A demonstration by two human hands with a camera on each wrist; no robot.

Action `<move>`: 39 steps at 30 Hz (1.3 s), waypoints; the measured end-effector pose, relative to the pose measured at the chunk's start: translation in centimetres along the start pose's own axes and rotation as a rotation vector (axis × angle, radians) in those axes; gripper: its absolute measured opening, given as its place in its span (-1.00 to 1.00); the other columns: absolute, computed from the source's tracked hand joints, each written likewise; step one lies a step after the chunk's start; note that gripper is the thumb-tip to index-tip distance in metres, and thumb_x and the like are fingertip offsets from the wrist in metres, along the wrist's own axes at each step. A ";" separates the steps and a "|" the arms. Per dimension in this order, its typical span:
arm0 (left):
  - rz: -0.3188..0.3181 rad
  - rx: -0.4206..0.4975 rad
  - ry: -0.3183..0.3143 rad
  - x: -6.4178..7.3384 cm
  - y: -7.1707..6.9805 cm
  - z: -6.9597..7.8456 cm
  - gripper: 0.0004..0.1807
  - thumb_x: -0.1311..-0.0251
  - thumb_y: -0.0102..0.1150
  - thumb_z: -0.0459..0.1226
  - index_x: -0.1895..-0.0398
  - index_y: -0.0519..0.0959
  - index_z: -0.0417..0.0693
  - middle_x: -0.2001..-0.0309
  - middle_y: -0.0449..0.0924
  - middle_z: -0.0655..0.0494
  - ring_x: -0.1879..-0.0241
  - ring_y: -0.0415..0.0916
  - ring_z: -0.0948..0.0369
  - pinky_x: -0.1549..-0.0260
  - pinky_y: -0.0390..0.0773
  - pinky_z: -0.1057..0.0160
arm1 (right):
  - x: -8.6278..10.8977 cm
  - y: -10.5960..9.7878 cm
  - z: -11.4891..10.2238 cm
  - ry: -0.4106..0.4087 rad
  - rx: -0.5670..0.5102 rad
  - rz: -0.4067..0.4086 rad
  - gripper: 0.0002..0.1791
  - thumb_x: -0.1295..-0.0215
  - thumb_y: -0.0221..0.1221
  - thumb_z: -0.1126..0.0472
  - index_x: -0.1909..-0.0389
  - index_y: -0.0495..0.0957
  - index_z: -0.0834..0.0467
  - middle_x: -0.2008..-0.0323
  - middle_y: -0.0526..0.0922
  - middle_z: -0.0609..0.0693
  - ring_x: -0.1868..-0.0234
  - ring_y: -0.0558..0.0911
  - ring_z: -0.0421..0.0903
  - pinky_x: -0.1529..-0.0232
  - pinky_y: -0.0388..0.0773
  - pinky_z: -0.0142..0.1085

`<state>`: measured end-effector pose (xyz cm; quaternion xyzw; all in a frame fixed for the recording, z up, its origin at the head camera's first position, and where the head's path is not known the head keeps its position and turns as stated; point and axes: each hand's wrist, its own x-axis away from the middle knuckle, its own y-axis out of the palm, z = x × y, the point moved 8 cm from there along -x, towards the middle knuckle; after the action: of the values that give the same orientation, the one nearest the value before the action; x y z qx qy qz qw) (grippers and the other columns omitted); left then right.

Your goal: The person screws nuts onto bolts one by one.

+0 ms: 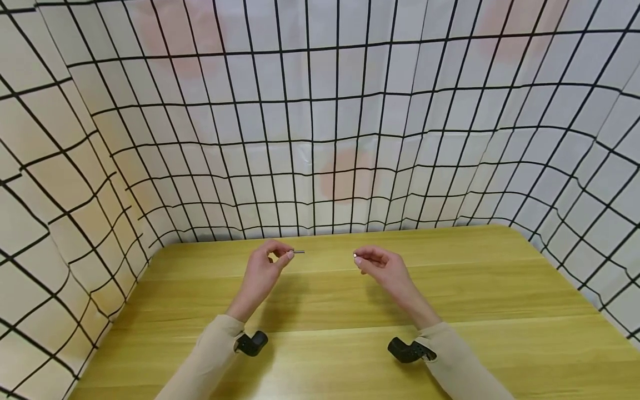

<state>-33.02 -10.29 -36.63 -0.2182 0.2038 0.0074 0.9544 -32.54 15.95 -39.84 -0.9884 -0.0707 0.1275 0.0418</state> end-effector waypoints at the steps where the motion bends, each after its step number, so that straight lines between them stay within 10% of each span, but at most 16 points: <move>1: 0.010 0.006 0.008 0.0 -0.1 0.1 -0.95 -0.28 0.28 -0.31 0.26 0.68 -0.10 0.35 0.53 0.15 0.26 0.42 0.17 0.33 0.31 0.18 | 0.0 0.0 -0.1 -0.002 -0.006 0.006 -0.65 -0.33 0.26 0.28 -0.02 0.54 0.43 0.14 0.65 0.08 0.17 0.64 -0.04 0.14 0.58 -0.31; 39: 0.127 0.051 0.010 2.0 -0.8 2.1 -0.96 -0.26 0.30 -0.29 0.27 0.66 -0.06 0.31 0.51 0.16 0.28 0.39 0.21 0.35 0.28 0.25 | 0.7 1.7 -2.6 -0.093 -0.135 0.066 -0.67 -0.32 0.27 0.31 0.00 0.54 0.43 0.11 0.64 0.11 0.17 0.62 -0.08 0.16 0.57 -0.29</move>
<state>-30.32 -10.23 -35.37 -0.1805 0.2220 0.0616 0.9562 -31.00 14.19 -37.71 -0.9838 -0.0484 0.1696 -0.0324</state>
